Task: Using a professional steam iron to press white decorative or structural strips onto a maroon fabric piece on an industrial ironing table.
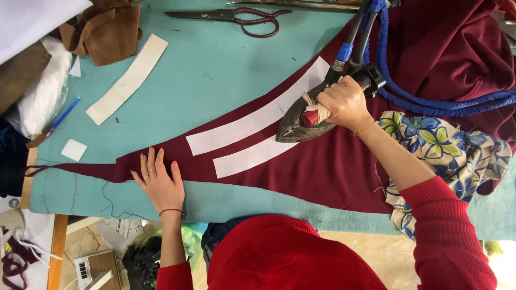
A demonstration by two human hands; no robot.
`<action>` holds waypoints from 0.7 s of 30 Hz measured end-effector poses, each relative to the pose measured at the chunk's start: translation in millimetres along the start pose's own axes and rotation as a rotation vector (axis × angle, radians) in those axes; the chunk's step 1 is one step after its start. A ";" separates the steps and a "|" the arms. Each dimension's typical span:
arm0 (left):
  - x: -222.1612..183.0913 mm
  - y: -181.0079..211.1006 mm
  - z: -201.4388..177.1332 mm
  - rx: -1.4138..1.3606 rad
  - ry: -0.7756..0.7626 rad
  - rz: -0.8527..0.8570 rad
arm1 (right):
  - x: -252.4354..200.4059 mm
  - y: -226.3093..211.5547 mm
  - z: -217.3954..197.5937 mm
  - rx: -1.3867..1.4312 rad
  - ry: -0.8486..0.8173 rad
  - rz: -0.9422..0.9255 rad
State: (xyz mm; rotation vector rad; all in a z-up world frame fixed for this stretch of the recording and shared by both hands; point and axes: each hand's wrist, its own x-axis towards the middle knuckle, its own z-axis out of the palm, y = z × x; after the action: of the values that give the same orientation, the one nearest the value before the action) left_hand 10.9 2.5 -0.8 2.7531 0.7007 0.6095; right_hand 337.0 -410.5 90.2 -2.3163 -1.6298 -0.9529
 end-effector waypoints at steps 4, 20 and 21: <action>1.5 1.8 -2.3 0.013 0.012 0.027 | 6.7 -2.7 -6.1 0.034 0.022 0.002; 120.2 -8.5 7.7 0.049 0.232 0.166 | 0.5 -1.3 -4.4 0.000 -0.007 0.013; 136.7 -19.2 18.8 0.055 0.235 0.158 | 0.5 -1.6 -4.8 0.006 -0.004 0.005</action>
State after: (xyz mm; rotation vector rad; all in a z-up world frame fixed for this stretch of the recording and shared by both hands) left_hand 120.8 85.0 22.3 2.8347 0.5572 0.9743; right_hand 333.7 -411.7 93.9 -2.3190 -1.6248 -0.9416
